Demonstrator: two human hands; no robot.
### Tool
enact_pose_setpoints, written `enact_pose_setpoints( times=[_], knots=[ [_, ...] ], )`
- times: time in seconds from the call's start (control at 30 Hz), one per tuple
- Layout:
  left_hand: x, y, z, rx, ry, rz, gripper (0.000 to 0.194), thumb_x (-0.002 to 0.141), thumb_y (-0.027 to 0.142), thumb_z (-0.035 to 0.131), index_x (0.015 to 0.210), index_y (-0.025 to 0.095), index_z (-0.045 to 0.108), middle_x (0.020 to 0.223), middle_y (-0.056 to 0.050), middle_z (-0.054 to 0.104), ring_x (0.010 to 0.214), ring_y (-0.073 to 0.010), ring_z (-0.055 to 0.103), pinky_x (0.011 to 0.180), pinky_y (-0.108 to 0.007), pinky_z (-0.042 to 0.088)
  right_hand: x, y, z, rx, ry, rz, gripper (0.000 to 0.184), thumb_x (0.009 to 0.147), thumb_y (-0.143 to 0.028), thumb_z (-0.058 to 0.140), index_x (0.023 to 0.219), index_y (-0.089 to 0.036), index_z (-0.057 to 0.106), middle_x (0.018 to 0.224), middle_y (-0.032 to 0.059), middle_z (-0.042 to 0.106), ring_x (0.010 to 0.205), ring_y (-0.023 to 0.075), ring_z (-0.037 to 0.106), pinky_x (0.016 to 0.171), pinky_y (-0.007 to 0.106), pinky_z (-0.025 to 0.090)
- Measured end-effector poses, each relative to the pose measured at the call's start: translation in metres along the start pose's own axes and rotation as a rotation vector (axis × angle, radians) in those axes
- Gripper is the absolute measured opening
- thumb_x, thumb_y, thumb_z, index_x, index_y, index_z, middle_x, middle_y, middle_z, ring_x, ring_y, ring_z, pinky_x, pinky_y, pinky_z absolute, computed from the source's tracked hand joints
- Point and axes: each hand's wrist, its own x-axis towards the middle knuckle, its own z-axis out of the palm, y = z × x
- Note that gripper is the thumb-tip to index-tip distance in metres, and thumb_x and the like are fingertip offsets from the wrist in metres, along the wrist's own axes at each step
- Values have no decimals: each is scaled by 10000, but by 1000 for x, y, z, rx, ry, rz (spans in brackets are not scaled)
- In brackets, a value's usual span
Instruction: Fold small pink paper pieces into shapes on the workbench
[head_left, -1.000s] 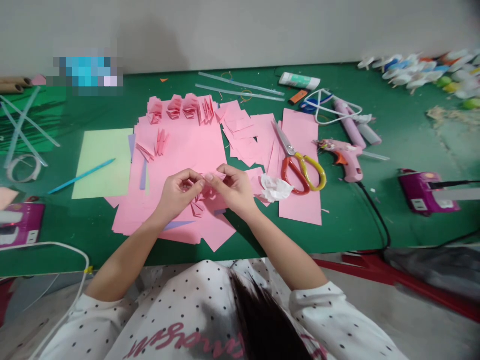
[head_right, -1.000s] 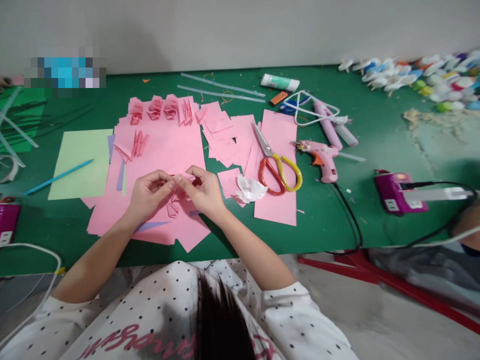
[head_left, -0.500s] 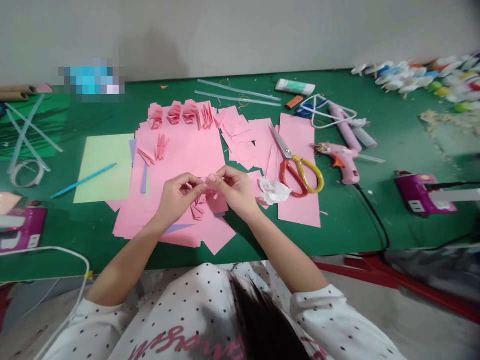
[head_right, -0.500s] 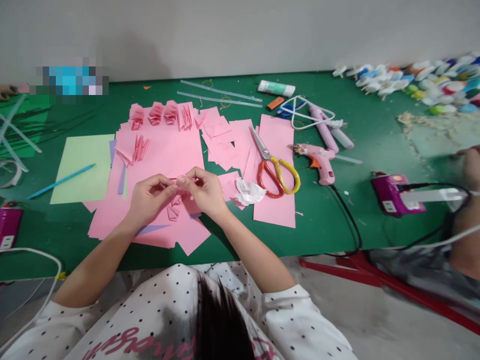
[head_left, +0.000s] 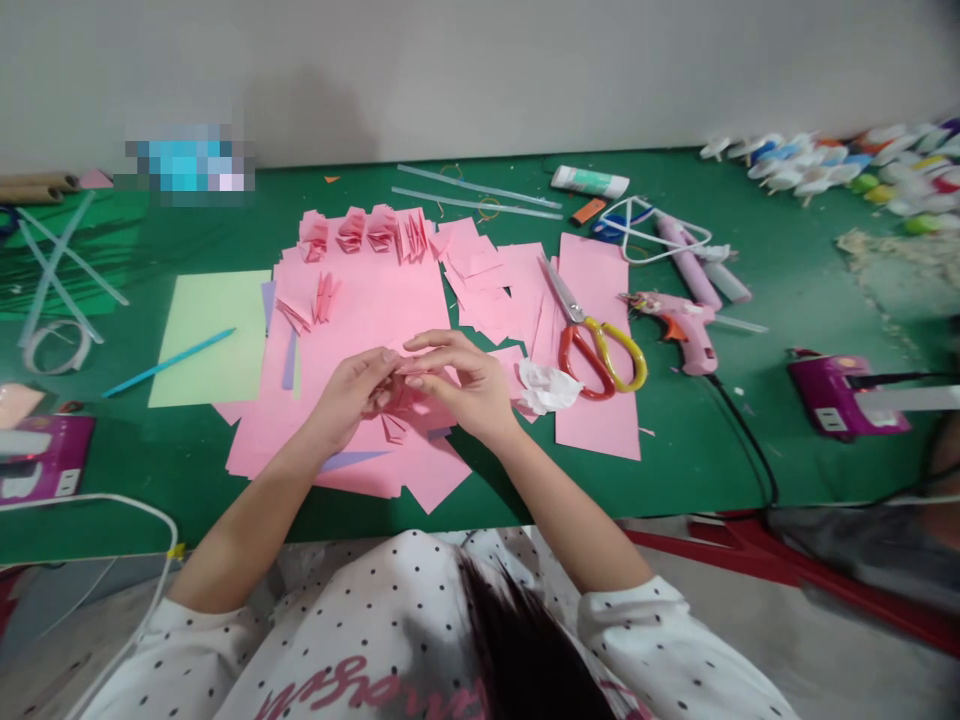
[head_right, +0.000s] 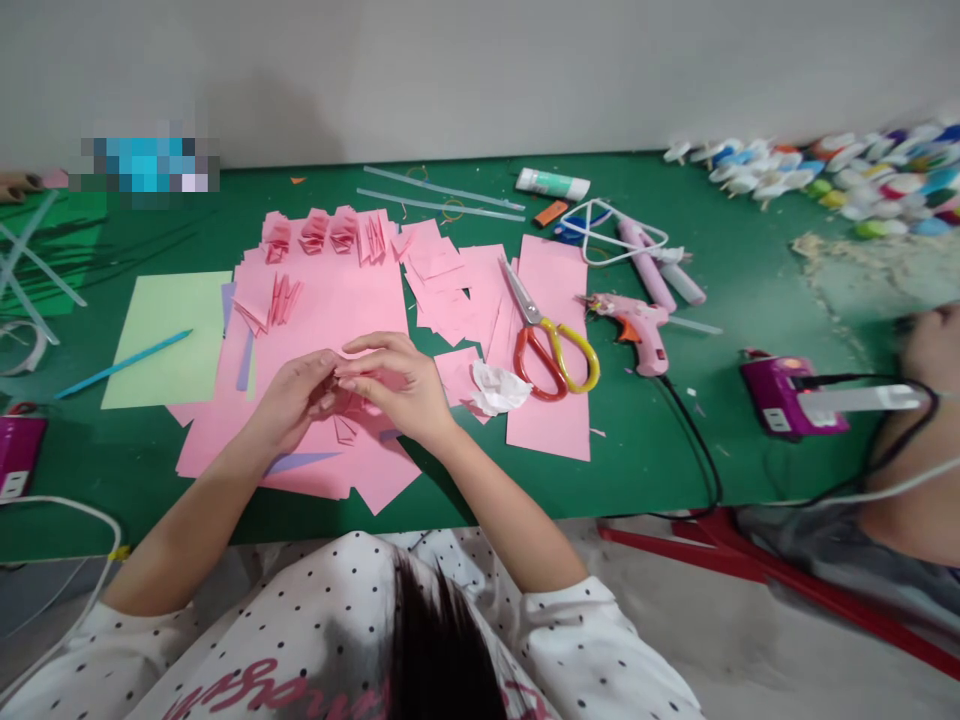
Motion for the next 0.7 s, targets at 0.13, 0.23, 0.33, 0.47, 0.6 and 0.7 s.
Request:
enact_pose_setpoints(
  times=[0.13, 0.23, 0.33, 0.47, 0.6, 0.7],
  knots=[
    [-1, -1, -5, -30, -86, -141, 471, 871, 589, 655, 652, 175, 603, 507, 20, 459, 404, -66, 329, 380, -222, 193, -2, 5, 0, -132, -36, -92, 147, 836, -238, 775, 805, -380, 799, 1149, -27, 778, 1196, 242, 623, 1109, 537, 464],
    [-1, -2, -8, -49, -121, -203, 452, 874, 536, 658, 608, 174, 606, 507, 7, 473, 398, -64, 333, 364, -216, 198, -3, 9, 0, -174, -65, -133, 173, 833, -234, 782, 814, -405, 799, 1170, -48, 778, 1225, 252, 595, 1113, 551, 455],
    [-1, -1, -7, -79, -100, -186, 366, 851, 417, 698, 602, 174, 584, 526, 20, 460, 422, -59, 357, 381, -200, 226, -4, 9, 0, -176, -68, -189, 138, 861, -278, 763, 869, -409, 807, 1222, -34, 759, 1217, 249, 594, 1100, 535, 463],
    [-2, 2, -5, -154, -22, -140, 288, 820, 340, 735, 658, 168, 570, 577, 37, 478, 473, -47, 420, 442, -171, 317, -4, 5, 0, -238, -21, -163, 87, 841, -343, 788, 907, -396, 809, 1283, -1, 711, 1201, 258, 594, 1016, 505, 510],
    [-3, 2, -3, -162, 44, -69, 271, 841, 347, 727, 697, 169, 583, 639, 14, 545, 550, -71, 508, 508, -186, 407, -5, 2, 0, -279, 23, -138, 60, 829, -369, 798, 887, -365, 811, 1261, 26, 682, 1200, 263, 593, 980, 479, 523],
    [-2, 2, -2, -155, 17, -38, 263, 850, 348, 718, 706, 170, 590, 653, 5, 573, 541, -77, 516, 478, -191, 385, -5, 1, 0, -221, 47, -118, 52, 859, -364, 770, 874, -329, 805, 1229, 45, 672, 1181, 250, 611, 992, 465, 524]
  ],
)
